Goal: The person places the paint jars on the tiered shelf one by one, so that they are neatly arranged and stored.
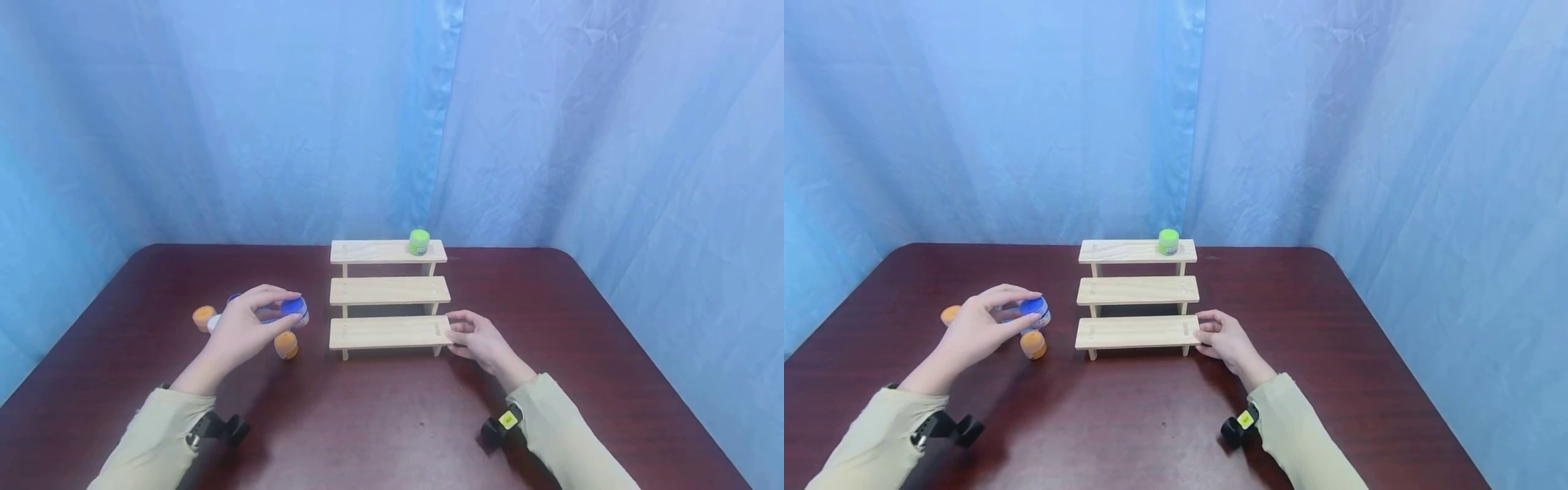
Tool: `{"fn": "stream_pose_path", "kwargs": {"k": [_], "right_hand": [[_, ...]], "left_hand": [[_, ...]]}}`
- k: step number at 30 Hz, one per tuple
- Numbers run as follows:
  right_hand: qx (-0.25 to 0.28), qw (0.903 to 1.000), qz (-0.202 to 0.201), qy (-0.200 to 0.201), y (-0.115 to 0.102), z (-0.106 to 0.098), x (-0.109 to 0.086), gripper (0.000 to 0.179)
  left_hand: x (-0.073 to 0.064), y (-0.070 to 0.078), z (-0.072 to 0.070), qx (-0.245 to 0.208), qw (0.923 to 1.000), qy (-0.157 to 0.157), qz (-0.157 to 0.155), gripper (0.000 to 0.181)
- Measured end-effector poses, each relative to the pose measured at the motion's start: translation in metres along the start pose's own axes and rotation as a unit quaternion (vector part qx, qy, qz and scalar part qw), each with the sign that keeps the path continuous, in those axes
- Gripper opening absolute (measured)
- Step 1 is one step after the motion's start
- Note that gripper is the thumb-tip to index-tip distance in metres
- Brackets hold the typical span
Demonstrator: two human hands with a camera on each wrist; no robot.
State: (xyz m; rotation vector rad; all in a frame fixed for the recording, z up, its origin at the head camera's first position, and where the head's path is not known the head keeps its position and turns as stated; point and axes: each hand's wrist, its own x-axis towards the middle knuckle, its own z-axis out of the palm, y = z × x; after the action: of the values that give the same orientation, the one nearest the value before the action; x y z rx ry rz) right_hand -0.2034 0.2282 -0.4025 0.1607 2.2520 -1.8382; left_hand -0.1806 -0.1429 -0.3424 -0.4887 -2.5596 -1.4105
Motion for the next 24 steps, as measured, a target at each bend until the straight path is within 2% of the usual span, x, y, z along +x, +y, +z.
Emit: {"fn": "stream_pose_path", "kwargs": {"k": [9, 18, 24], "right_hand": [[0.005, 1.0, 0.003, 0.002, 0.002, -0.001, 0.001, 0.042], [-0.001, 0.9999, 0.005, 0.012, 0.002, 0.0, -0.001, 0.04], [0.006, 0.9999, 0.002, 0.008, 0.003, 0.0, -0.001, 0.041]], "left_hand": [[0.007, 0.004, 0.005, -0.013, 0.9998, -0.011, -0.004, 0.038], [0.018, 0.004, 0.017, -0.029, 0.9993, 0.0, 0.023, 0.036], [0.025, 0.008, 0.023, -0.029, 0.9993, -0.002, 0.022, 0.036]]}}
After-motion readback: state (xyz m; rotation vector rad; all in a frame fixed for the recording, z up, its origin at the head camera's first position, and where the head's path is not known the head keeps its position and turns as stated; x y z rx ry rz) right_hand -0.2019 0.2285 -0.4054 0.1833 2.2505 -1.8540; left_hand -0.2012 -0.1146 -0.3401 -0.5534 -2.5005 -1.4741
